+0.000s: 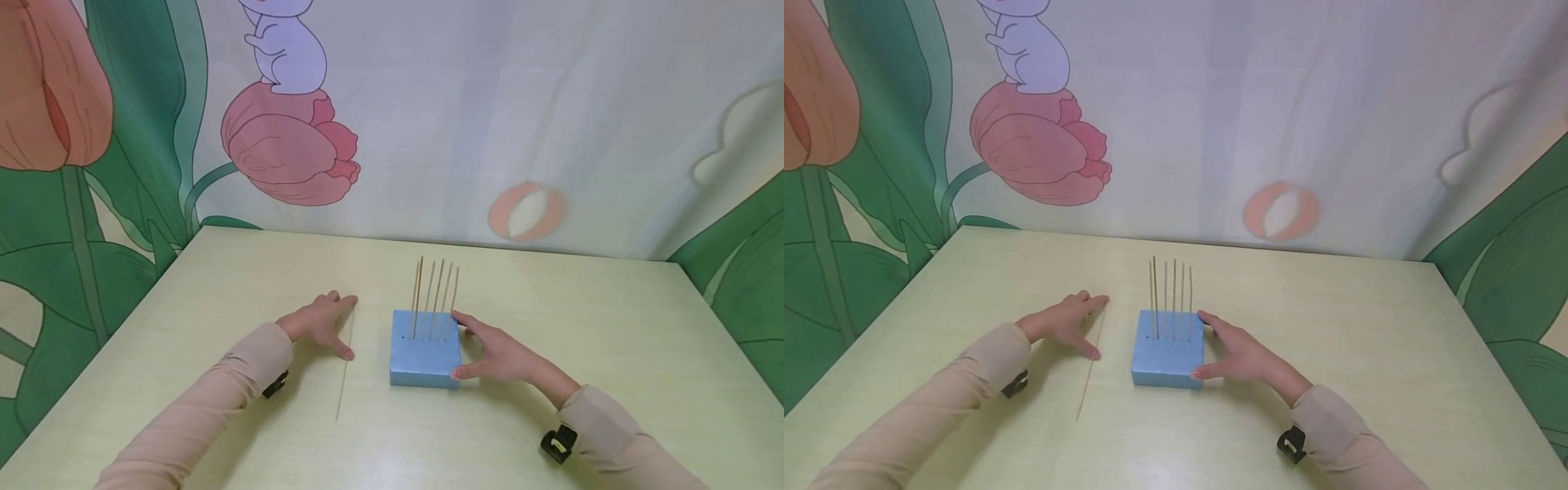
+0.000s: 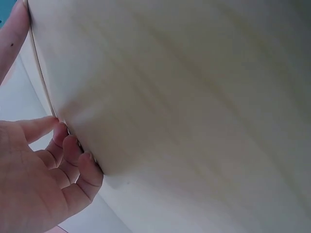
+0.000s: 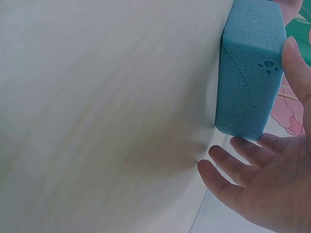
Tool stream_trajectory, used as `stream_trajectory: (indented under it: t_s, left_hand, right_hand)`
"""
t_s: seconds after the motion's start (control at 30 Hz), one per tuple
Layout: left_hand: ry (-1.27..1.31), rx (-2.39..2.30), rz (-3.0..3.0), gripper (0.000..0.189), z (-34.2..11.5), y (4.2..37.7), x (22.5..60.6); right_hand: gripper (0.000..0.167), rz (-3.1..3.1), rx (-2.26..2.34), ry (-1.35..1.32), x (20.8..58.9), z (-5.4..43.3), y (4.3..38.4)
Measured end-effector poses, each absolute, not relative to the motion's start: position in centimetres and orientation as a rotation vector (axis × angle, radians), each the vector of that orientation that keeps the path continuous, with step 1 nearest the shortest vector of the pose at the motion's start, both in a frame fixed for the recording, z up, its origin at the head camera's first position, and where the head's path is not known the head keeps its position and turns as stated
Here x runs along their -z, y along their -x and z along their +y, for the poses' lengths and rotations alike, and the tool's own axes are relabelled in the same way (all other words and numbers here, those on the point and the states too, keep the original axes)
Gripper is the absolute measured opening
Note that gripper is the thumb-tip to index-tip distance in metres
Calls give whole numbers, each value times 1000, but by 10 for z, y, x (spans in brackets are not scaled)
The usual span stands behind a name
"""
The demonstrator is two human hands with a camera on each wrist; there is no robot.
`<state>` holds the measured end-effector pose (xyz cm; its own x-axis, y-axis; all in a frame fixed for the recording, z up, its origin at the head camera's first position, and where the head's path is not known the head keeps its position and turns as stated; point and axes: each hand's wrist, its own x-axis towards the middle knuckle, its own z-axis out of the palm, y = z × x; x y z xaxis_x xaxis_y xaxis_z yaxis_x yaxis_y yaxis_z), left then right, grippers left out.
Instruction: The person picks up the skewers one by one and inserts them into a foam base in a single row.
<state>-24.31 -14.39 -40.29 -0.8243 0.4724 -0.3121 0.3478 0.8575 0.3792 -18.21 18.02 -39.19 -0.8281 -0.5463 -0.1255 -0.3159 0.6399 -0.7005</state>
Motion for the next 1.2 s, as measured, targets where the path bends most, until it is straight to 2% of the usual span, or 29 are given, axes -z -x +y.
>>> stream_trajectory:
  t_s: [0.17, 0.6, 0.8, 0.97, 1.2]
  left_hand:
    - [-602, -472, 2640, 105, -143, 244, 403]
    - [-514, -722, 2603, 116, -146, 243, 404]
    - [-562, -990, 2556, 108, -150, 237, 398]
    - [-507, -1208, 2480, 99, -153, 231, 395]
    - [-514, -1468, 2424, 95, -153, 227, 382]
  right_hand:
    - [97, 2537, 989, 689, 392, 181, 183]
    - [97, 2527, 1004, 683, 395, 182, 182]
    - [98, 2527, 1007, 675, 396, 181, 182]
    - [97, 2540, 989, 693, 396, 181, 182]
    - [97, 2544, 985, 704, 393, 181, 183]
